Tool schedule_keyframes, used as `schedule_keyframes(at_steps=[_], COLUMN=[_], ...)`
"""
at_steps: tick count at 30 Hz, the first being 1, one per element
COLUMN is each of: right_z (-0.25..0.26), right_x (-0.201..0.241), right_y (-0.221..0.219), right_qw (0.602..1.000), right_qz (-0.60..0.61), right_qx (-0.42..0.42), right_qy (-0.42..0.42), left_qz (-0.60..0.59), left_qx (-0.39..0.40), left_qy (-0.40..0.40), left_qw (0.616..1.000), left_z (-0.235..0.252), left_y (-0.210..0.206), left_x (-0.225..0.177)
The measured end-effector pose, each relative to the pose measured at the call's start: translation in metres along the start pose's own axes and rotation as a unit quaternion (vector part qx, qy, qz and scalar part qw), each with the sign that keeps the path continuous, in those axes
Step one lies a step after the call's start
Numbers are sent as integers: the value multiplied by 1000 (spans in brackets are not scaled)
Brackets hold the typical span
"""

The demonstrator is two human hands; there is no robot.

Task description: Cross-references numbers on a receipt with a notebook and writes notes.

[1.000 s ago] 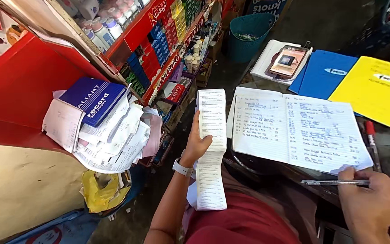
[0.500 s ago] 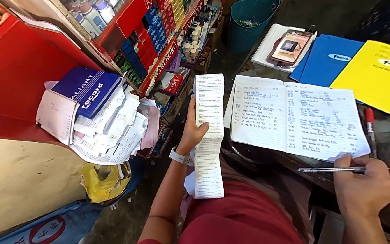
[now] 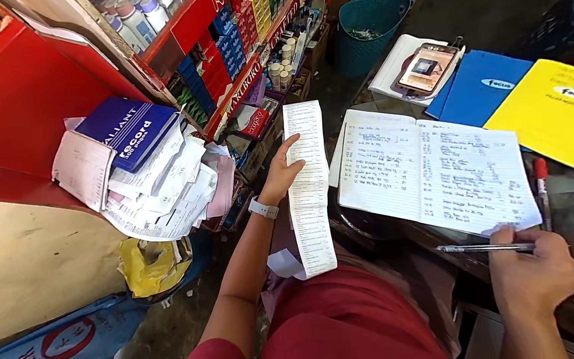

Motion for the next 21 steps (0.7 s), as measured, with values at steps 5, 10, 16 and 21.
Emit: schedule_keyframes(at_steps=[5,10,16,21], right_z=[1,2,2,2], right_x=[0,0,-1,0], right_y=[0,0,0,1], right_qw=[1000,1000,1000,1000], right_qz=[-3,-7,-8,-11], right_qx=[3,2,0,-1], right_qy=[2,-4,-6,-5], left_qz=[4,21,-3,-2], left_qx=[2,4,-24,-23], left_qy=[12,24,36,38], left_qw=[1000,999,999,999], left_z=[0,2,18,18], left_y=[1,-3,-5,-4], left_x=[2,-3,0,3])
Point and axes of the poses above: each hand's wrist, its own z-axis towards the middle knuckle, its own y-axis out of the back of the hand, x = y × z, the point moved 9 cm from there along z, towards the middle knuckle, and after that the axes turned 4 degrees about -y, right-handed, at the moved point
